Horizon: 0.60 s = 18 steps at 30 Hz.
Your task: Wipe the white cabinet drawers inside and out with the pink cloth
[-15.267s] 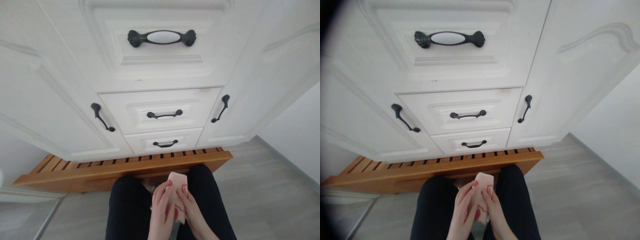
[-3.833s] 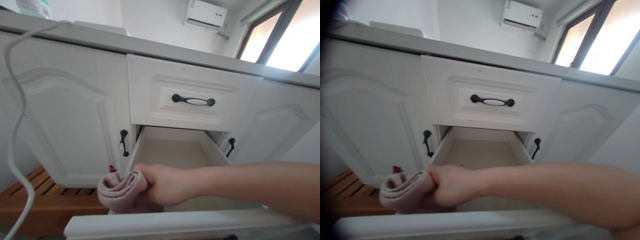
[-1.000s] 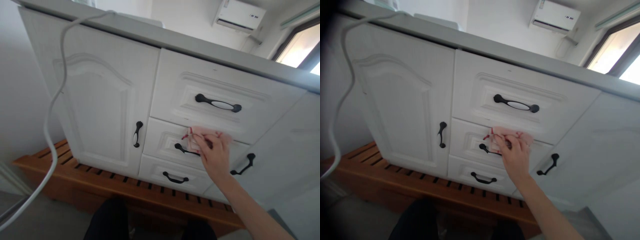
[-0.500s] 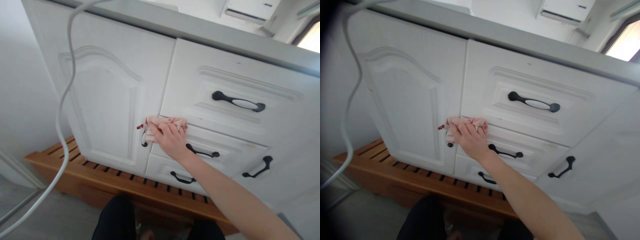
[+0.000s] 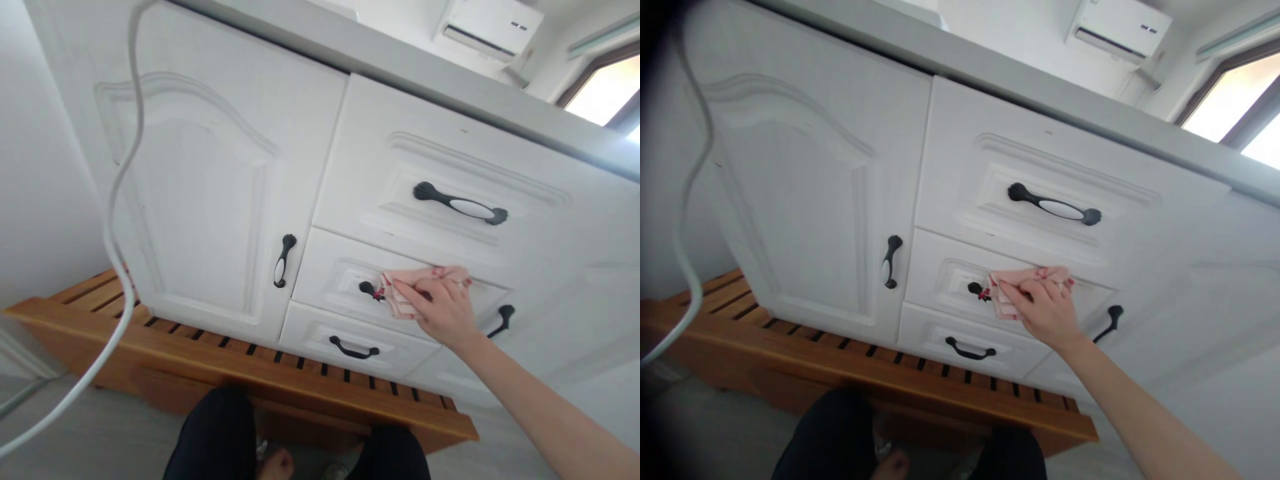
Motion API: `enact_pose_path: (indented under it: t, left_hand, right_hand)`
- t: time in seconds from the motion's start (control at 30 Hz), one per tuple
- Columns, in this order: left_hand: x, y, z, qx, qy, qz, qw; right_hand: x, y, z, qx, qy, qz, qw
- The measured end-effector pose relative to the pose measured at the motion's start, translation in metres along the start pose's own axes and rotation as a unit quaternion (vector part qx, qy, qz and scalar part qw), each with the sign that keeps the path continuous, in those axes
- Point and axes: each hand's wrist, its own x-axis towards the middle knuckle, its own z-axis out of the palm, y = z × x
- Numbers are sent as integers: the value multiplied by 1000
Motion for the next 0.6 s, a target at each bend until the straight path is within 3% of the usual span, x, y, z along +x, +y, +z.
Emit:
enact_pose_path:
  t: [0.17,0.3,0.43,0.6]
  left_hand:
    - [-5,3,0,40,-8,3,999]
    - [-8,3,1,64,-13,6,998]
    - [-9,5,2,76,-11,6,997]
    - [-8,6,4,87,-19,5,996]
  right_hand:
    - [-79,42,-9,-42,-43,34,998]
    - [-105,47,-16,-43,-67,55,995]
    - [-79,26,-16,1,-42,103,994]
    - [1,-25,-15,63,-43,111,991]
